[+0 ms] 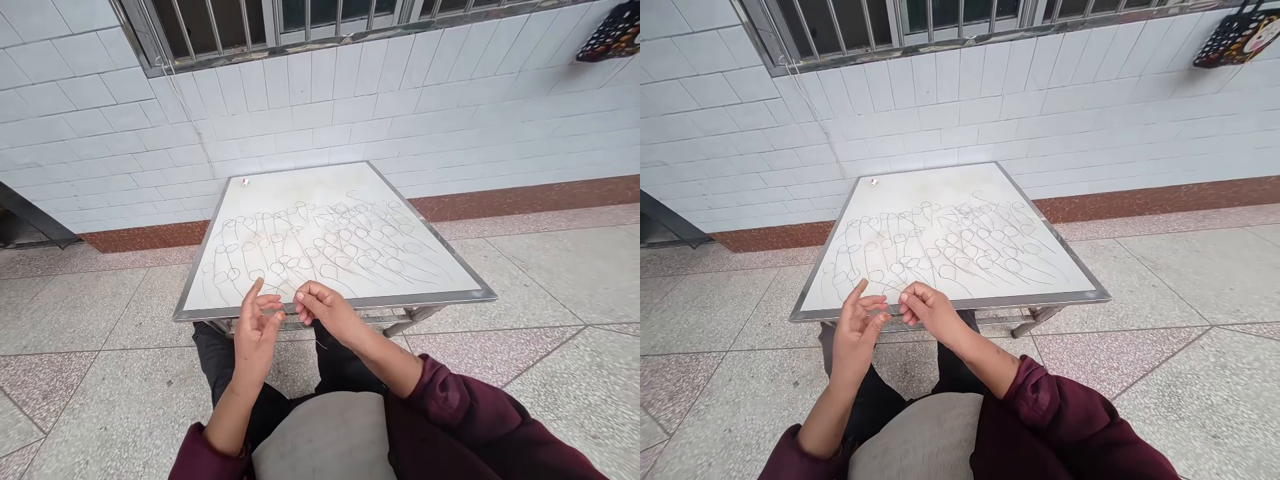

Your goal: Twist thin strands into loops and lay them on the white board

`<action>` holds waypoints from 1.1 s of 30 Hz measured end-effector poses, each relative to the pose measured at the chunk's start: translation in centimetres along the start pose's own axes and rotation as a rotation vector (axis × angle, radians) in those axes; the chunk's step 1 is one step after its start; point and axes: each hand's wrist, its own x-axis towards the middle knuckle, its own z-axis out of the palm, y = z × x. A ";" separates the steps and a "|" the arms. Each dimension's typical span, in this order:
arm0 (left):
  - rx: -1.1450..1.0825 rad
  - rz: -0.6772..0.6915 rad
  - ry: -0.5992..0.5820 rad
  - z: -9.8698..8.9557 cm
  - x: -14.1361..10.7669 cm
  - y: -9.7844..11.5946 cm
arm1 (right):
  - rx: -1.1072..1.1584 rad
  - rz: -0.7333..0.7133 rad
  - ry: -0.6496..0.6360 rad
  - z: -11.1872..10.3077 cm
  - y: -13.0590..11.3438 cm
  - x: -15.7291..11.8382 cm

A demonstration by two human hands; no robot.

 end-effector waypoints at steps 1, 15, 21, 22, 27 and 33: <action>-0.104 -0.064 -0.002 0.2 -0.3 -0.1 | 0.005 -0.004 -0.003 0.0 0.0 0.0; -0.363 -0.283 0.027 1.1 -0.6 -0.1 | 0.022 -0.003 -0.069 -0.3 0.4 -0.6; -0.327 -0.286 0.068 1.2 -0.8 -0.6 | 0.105 0.047 -0.040 -0.3 1.0 -0.3; -0.317 -0.289 0.071 1.2 -0.8 -0.7 | 0.115 0.051 -0.038 -0.3 1.2 -0.3; -0.300 -0.306 0.059 1.2 -0.8 -0.9 | 0.161 0.074 -0.053 -0.3 1.5 -0.4; -0.323 -0.326 0.057 1.3 -0.7 -1.0 | 0.155 0.090 -0.049 -0.3 1.9 -0.1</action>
